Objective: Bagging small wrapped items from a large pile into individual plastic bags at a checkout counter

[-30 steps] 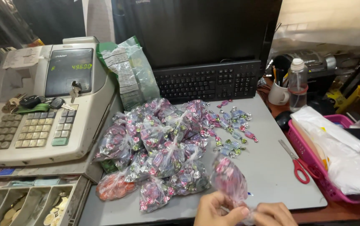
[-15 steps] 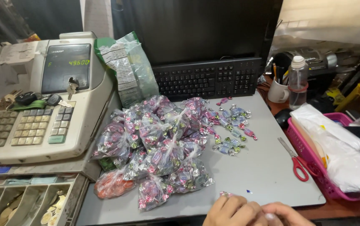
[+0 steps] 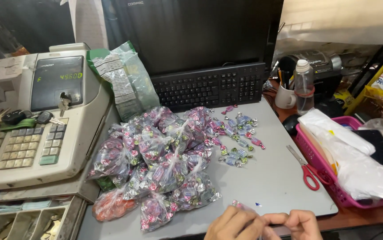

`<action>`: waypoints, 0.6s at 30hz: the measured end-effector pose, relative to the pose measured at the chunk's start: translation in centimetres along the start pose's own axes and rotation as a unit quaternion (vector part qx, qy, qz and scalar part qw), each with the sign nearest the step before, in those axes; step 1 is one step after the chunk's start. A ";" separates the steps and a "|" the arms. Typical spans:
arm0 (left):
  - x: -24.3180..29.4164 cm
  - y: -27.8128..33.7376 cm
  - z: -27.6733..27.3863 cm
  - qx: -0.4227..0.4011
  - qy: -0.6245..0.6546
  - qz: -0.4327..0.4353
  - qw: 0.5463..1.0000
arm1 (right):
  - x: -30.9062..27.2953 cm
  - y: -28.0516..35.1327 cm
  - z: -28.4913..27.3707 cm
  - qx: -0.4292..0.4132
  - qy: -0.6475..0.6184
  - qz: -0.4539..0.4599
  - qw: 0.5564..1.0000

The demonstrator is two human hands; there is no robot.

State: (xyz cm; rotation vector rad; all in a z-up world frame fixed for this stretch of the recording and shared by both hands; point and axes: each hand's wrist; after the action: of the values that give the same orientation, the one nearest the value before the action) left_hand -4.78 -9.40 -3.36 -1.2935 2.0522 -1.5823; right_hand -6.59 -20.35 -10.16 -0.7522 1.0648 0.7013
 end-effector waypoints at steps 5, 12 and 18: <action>-1.0 1.5 0.2 -0.106 -0.001 -0.004 0.994 | 0.9 0.9 -0.6 -0.024 0.001 -0.022 0.999; -2.6 4.0 1.7 -0.244 0.126 -0.290 0.917 | 1.0 -0.9 -1.0 -0.073 0.251 -0.255 0.931; -5.8 5.9 2.9 -0.266 0.353 -0.298 0.846 | -0.5 -2.0 0.0 -0.097 0.274 -0.369 0.883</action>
State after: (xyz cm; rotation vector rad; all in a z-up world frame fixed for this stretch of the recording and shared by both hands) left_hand -2.42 -6.78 -11.37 -1.8907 2.8847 -2.0616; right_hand -5.19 -21.55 -9.36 -1.4825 1.0943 -0.0870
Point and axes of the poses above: each hand's wrist, its own y-axis away from the middle knuckle, its own z-axis out of the palm, x = y × z, and after that the axes turned 12 degrees about -y, right-handed
